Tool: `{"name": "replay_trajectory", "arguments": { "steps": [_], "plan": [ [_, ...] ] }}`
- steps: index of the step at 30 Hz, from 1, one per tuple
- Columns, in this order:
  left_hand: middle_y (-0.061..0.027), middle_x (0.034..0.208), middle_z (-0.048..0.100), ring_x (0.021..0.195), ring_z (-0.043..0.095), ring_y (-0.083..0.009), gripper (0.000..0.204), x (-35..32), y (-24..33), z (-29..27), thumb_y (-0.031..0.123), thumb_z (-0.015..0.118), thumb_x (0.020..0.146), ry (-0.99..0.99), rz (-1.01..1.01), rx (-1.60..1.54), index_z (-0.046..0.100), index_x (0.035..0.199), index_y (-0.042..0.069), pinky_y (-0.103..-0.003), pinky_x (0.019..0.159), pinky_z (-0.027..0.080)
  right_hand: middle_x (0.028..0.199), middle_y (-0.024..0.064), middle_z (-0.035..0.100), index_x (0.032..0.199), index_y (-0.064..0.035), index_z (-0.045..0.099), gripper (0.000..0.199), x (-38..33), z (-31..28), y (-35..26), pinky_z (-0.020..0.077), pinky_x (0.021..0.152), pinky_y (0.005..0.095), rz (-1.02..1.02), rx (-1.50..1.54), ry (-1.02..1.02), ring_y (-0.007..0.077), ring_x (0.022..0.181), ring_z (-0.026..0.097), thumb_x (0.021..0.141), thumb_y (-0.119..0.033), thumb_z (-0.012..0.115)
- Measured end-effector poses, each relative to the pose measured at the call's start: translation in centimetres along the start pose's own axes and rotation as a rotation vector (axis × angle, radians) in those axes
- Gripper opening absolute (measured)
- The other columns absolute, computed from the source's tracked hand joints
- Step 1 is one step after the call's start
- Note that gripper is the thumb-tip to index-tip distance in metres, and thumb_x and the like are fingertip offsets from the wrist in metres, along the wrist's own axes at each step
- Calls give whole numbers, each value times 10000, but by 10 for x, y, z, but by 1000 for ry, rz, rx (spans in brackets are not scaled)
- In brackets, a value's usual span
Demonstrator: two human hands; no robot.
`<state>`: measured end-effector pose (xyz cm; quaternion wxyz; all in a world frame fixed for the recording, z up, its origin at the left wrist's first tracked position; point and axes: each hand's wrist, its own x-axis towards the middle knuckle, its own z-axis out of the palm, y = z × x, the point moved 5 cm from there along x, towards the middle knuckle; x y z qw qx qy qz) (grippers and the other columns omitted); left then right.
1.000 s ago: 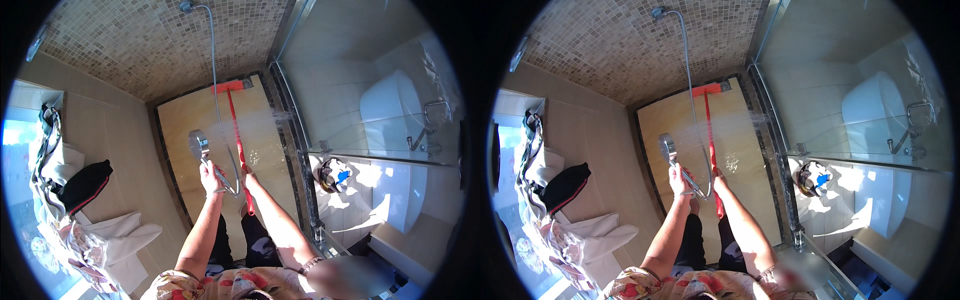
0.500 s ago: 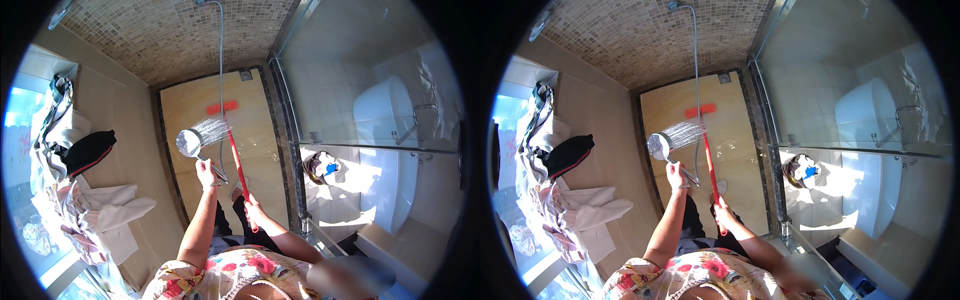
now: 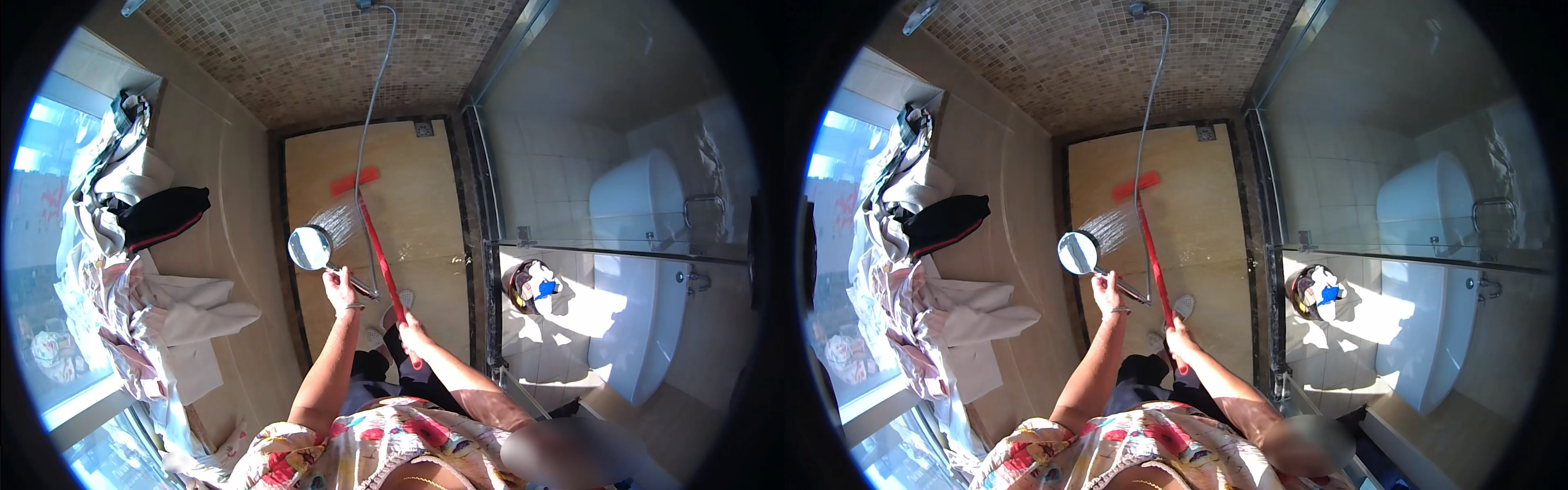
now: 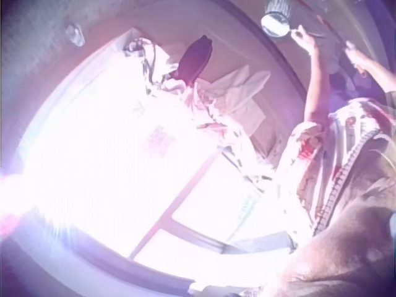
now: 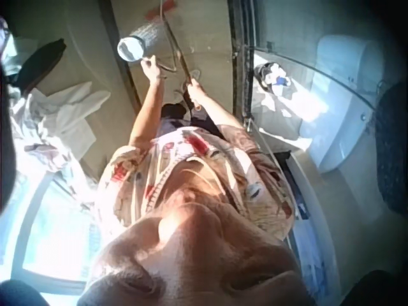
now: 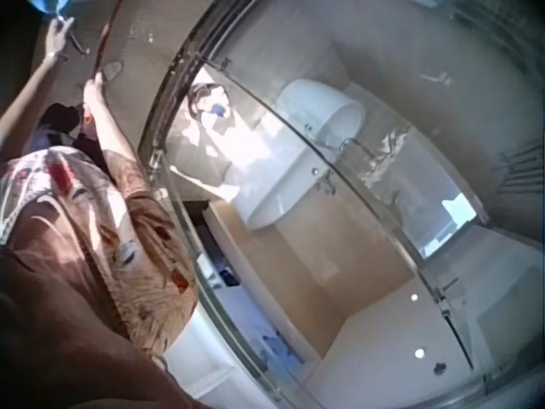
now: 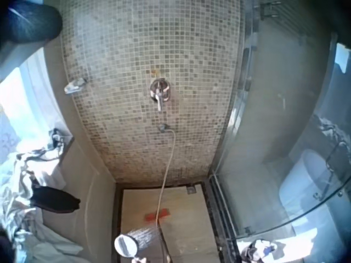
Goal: The person cleans a shower stall by first rinsing the shower head and then using a red squeegee to wipe water from the tiled walls and glass door. They move the squeegee across the surfaces to push water toward the floor drain.
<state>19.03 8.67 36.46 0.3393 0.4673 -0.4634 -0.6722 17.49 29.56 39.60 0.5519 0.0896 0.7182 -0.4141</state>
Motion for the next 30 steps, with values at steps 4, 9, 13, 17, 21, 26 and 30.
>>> {"name": "replay_trajectory", "arguments": {
  "steps": [4, 9, 13, 17, 21, 26, 30],
  "plan": [
    [-6, 684, 488, 607, 469, -78, 130, -17, 19, 9, 40, 552, 793, -29, -122, -83, 426, 818, 64, -211, 555, 390, 531, 4, 402, 1268, -244, 305, 435, 66, -8, -61, 360, 296, 263, -42, 29, 28, 113, 352, 392, 843, -186, 385],
    [24, 688, 436, 624, 411, -54, 140, -13, 12, -19, 46, 559, 789, -1, 82, 6, 422, 812, 66, -197, 571, 365, 530, 13, 439, 1301, -251, 238, 481, 65, 29, 27, 336, 279, 270, -156, -149, 85, 127, 329, 376, 855, -209, 414],
    [30, 707, 434, 631, 404, -55, 142, -20, 24, -53, 30, 559, 777, 34, 81, -44, 443, 855, 54, -205, 585, 367, 520, 11, 396, 1330, -292, 189, 526, -14, 39, 45, 356, 303, 282, -20, -254, 51, 117, 358, 387, 862, -192, 407],
    [17, 715, 457, 636, 435, -63, 160, -37, 38, -67, 21, 542, 779, 98, 35, -20, 450, 909, 33, -212, 565, 389, 559, 38, 425, 1236, -143, 342, 408, 49, 45, -22, 366, 314, 286, -16, -215, -9, 121, 387, 418, 835, -194, 396],
    [18, 687, 453, 625, 439, -64, 174, -39, 53, -80, 31, 556, 768, 149, 48, -89, 441, 899, 41, -215, 533, 397, 561, 61, 459, 1060, -86, 423, 264, 81, 60, -24, 381, 334, 307, -112, -266, 46, 162, 397, 452, 824, -196, 385],
    [25, 688, 460, 635, 448, -64, 159, -30, 56, -122, 54, 580, 763, 205, 97, 21, 449, 853, 52, -213, 589, 396, 475, 32, 427, 1305, -266, 258, 490, -19, 79, 72, 337, 307, 299, -125, -407, -19, 158, 334, 397, 844, -202, 412],
    [9, 692, 489, 627, 464, -69, 159, -29, 51, -146, 75, 589, 770, 248, 116, 34, 450, 843, 57, -220, 564, 390, 679, 117, 550, 1289, -246, 295, 474, -20, 89, 25, 402, 350, 309, 19, -433, -87, 194, 432, 500, 831, -168, 390]
  ]
}}
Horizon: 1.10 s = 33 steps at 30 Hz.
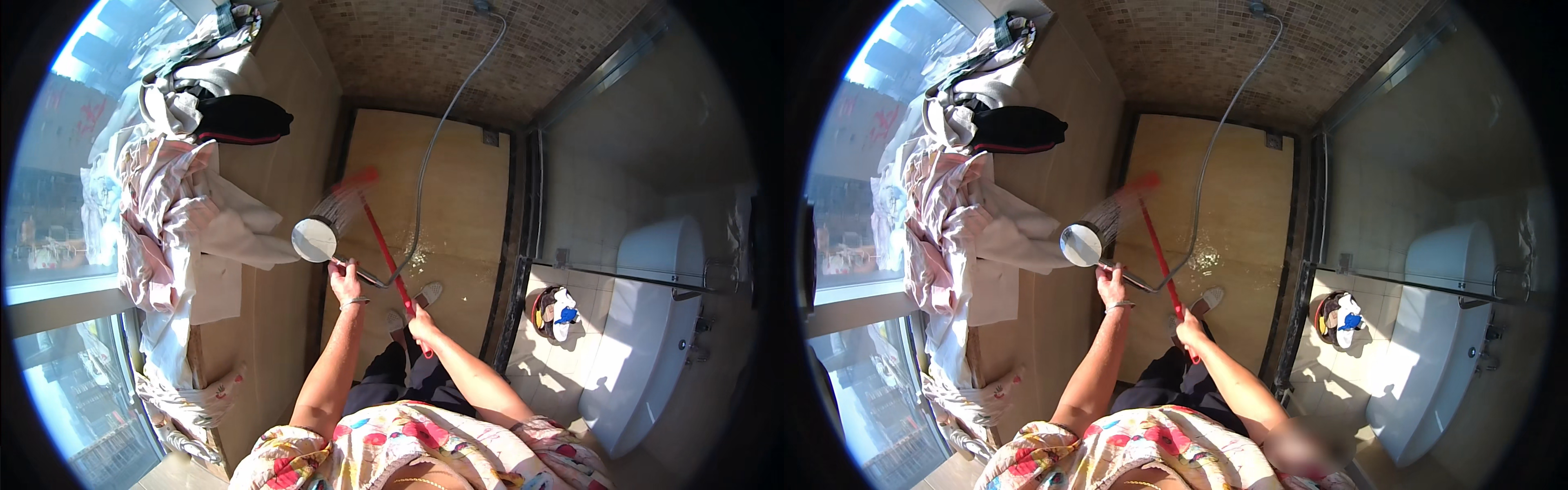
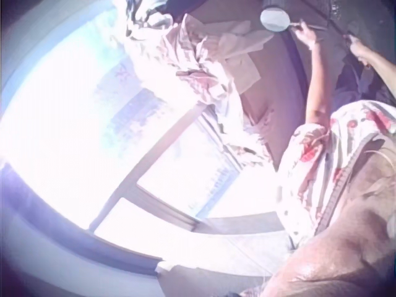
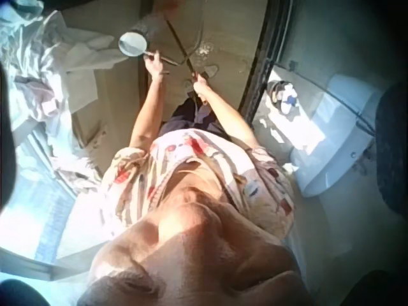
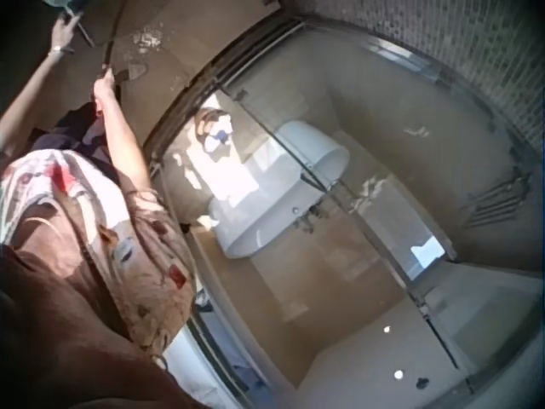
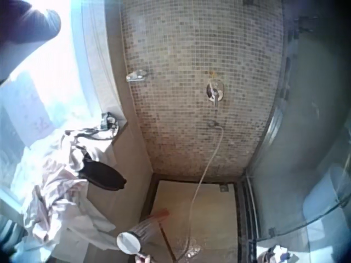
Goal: The person cleans a shower stall by first rinsing the shower head and then using a red squeegee to wipe water from the tiled walls and glass door. They move the squeegee across the surfaces to push water toward the floor drain.
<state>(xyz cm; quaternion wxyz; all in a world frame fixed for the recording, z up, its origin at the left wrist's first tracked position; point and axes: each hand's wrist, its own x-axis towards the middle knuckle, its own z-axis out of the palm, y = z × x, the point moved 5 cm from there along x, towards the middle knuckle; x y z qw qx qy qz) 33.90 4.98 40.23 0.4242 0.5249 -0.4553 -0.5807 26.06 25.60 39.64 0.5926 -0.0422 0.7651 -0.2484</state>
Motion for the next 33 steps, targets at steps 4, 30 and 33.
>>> {"name": "replay_trajectory", "arguments": {
  "steps": [4, 30, 33],
  "plan": [
    [-13, 703, 534, 600, 466, -76, 183, -6, 7, 19, 110, 598, 782, 46, -196, -46, 443, 863, 55, -222, 543, 389, 532, 80, 497, 1085, -89, 469, 299, 84, -15, -43, 379, 355, 314, 117, -148, -15, 186, 407, 474, 811, -175, 388],
    [-30, 652, 485, 585, 451, -131, 252, -77, -38, -31, 147, 651, 727, 694, -220, 102, 452, 806, 14, -293, 560, 402, 535, 47, 454, 1344, -226, 163, 542, -67, -68, 95, 389, 350, 288, -126, -483, -233, 133, 371, 439, 859, -202, 404],
    [-37, 662, 489, 593, 462, -138, 268, -112, -52, -27, 159, 655, 720, 804, -243, 155, 442, 803, 20, -302, 572, 409, 921, 302, 543, 1330, -226, 180, 544, -49, -97, 106, 422, 763, 427, -289, -823, -305, 423, 902, 529, 844, -243, 425]
  ]
}}
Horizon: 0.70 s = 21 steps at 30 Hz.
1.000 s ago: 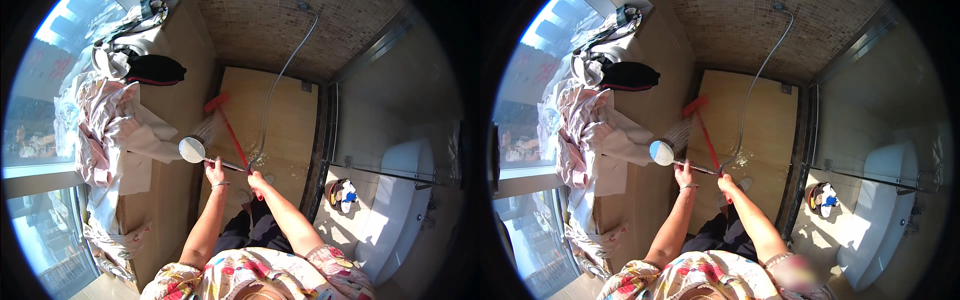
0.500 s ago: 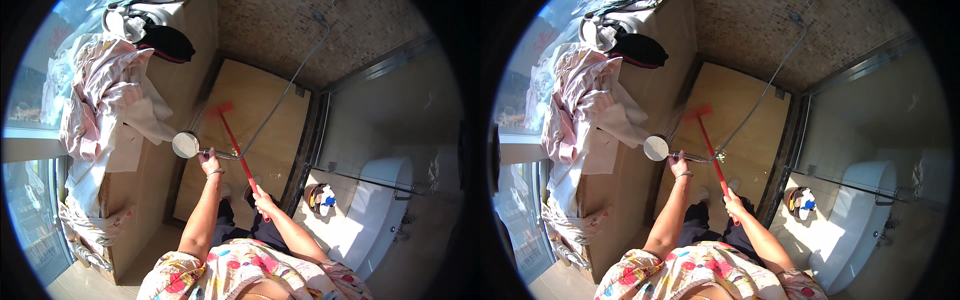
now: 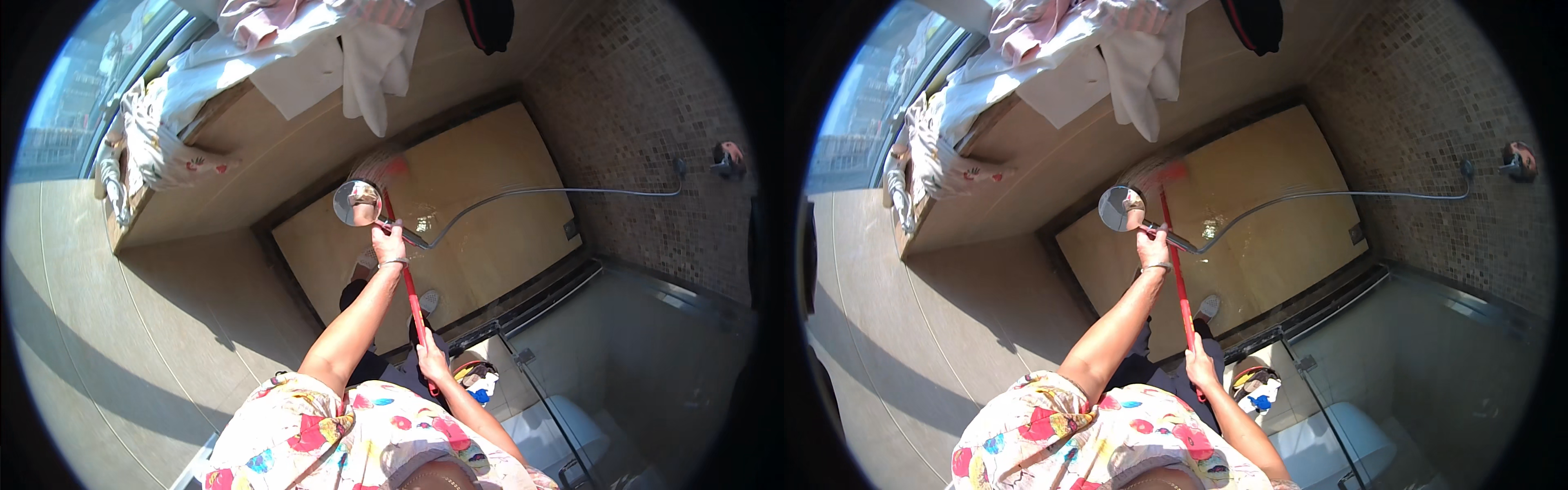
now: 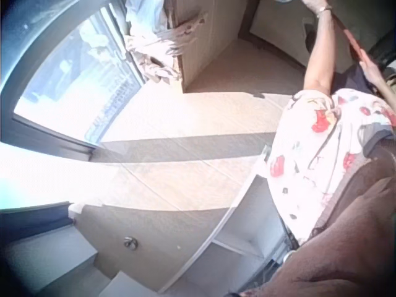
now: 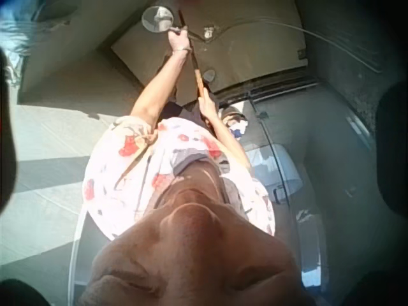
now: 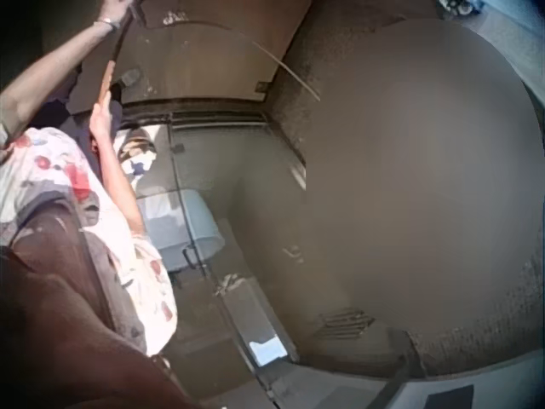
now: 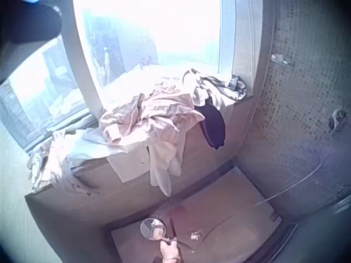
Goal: The person cleans a shower stall by first rinsing the shower head and then using a red squeegee to wipe water from the tiled walls and glass door. They move the squeegee across the surfaces to push water toward the floor drain.
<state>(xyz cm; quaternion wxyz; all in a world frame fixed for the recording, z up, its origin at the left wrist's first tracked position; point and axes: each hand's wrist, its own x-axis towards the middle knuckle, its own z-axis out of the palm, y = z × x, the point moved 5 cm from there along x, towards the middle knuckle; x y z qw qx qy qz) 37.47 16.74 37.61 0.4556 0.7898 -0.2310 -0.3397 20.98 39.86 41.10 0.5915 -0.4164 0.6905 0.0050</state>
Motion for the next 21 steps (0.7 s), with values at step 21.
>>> {"name": "replay_trajectory", "arguments": {
  "steps": [21],
  "plan": [
    [-54, 719, 560, 650, 531, -161, 302, -73, -165, -114, 237, 672, 706, 437, -362, -290, 482, 825, 35, -322, 632, 435, 841, 266, 567, 1320, -177, 223, 529, 94, 25, -33, 449, 686, 402, -391, -592, -343, 370, 805, 576, 837, -233, 431]
  ]
}}
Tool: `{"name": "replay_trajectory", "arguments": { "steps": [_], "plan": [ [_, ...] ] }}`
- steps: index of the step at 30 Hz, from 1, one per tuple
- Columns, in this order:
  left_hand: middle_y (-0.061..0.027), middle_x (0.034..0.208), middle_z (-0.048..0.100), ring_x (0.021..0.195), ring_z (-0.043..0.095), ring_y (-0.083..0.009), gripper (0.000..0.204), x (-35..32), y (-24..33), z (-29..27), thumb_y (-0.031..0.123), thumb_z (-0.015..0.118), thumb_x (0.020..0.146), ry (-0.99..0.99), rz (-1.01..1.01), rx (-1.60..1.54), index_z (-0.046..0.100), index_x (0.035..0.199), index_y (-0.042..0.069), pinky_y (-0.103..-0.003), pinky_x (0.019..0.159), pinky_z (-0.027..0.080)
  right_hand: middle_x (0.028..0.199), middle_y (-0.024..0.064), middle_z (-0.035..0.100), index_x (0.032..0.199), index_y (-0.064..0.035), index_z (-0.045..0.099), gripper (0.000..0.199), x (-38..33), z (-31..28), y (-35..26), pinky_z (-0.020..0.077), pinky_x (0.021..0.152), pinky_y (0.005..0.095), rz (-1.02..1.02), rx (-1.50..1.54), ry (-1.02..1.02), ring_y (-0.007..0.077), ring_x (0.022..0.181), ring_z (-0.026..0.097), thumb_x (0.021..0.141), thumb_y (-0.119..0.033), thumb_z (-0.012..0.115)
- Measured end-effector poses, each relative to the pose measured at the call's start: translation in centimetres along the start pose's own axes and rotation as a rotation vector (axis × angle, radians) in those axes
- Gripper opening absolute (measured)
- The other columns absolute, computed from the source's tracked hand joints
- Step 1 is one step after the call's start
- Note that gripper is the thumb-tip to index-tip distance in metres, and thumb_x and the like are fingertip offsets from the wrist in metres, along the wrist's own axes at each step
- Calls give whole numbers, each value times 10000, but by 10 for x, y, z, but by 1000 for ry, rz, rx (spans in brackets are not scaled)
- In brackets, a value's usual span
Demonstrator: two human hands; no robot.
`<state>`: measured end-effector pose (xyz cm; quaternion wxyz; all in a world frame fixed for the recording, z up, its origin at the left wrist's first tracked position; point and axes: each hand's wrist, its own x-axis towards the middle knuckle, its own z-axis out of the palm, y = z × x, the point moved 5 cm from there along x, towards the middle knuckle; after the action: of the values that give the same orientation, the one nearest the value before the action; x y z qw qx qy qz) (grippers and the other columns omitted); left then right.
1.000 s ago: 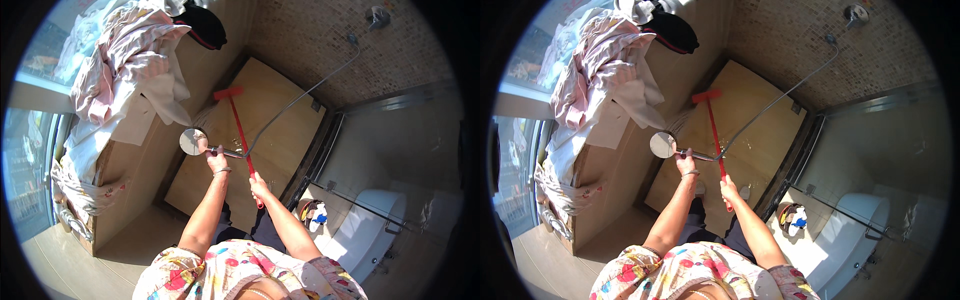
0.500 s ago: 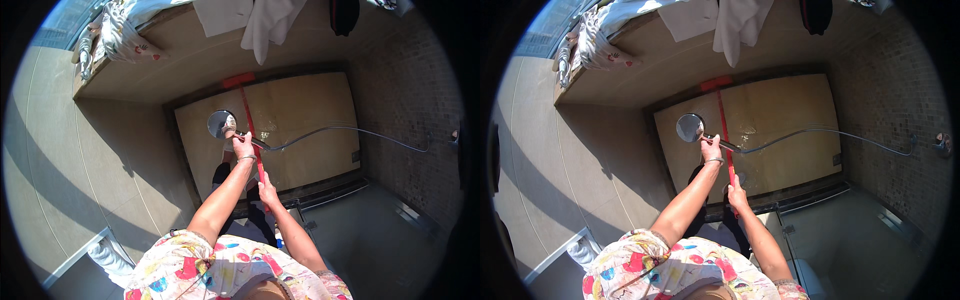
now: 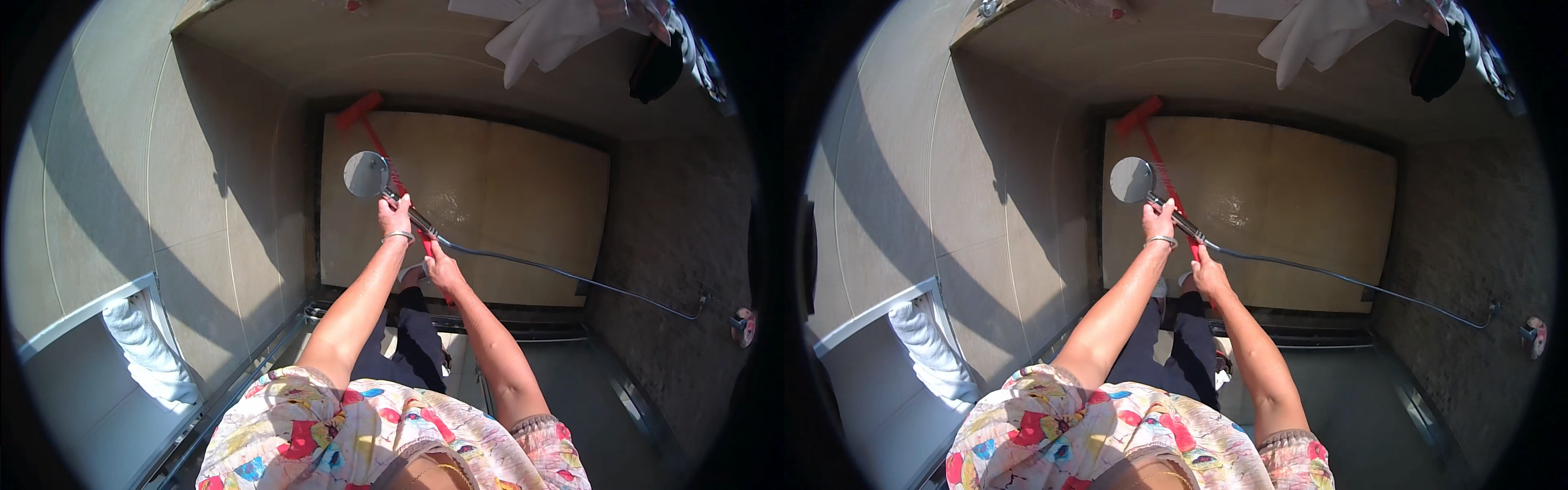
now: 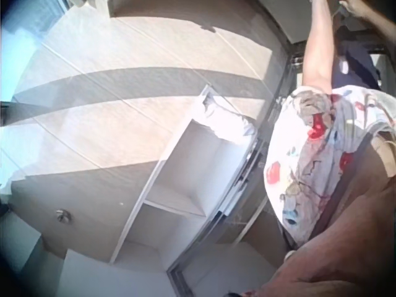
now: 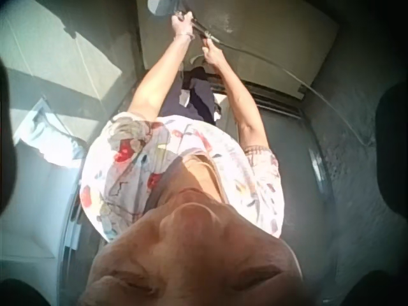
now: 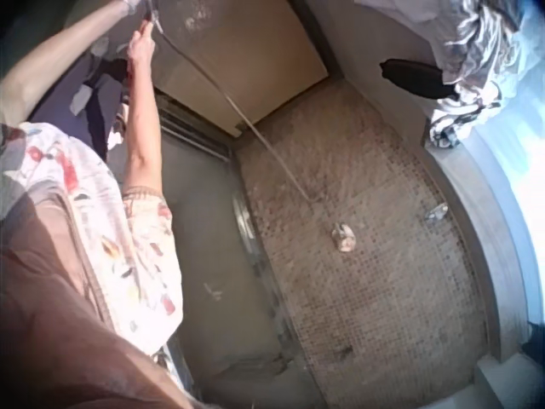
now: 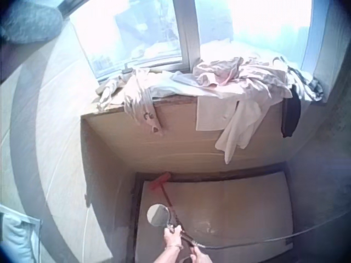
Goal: The person cleans a shower stall by first rinsing the shower head and then using a red squeegee to wipe water from the tiled walls and glass door. They move the squeegee across the surfaces to push water toward the floor drain.
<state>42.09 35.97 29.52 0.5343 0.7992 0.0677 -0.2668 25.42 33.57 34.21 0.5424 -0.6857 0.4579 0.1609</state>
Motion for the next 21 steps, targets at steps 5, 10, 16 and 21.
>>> {"name": "replay_trajectory", "arguments": {
  "steps": [5, 10, 16, 21],
  "plan": [
    [-27, 644, 509, 581, 476, -132, 270, 30, 6, -40, 209, 659, 723, -5, -21, -80, 456, 779, 41, -308, 570, 413, 911, 258, 566, 1326, -163, 221, 530, -47, 19, 6, 440, 748, 388, 116, 30, -113, 362, 876, 568, 843, -229, 428],
    [-48, 671, 547, 573, 569, -134, 223, 32, 19, -46, 146, 620, 769, -54, 75, -49, 426, 810, 44, -258, 461, 470, 918, 293, 549, 1320, -163, 231, 530, -59, 36, 16, 417, 784, 421, 51, 14, -86, 404, 910, 534, 830, -239, 416],
    [-46, 727, 579, 643, 554, -129, 227, 14, 18, -58, 154, 631, 752, -105, 106, -160, 481, 868, 29, -275, 597, 453, 596, 78, 507, 1333, -158, 184, 546, -28, 39, -59, 415, 357, 284, 140, 277, -243, 146, 426, 490, 844, -191, 425],
    [-68, 781, 572, 688, 575, -141, 210, 7, 1, -68, 69, 595, 778, -163, 84, -302, 454, 922, 11, -264, 625, 476, 580, 40, 459, 1336, -172, 189, 547, -17, 59, -76, 378, 333, 271, 151, 546, -281, 129, 396, 445, 841, -165, 420]
  ]
}}
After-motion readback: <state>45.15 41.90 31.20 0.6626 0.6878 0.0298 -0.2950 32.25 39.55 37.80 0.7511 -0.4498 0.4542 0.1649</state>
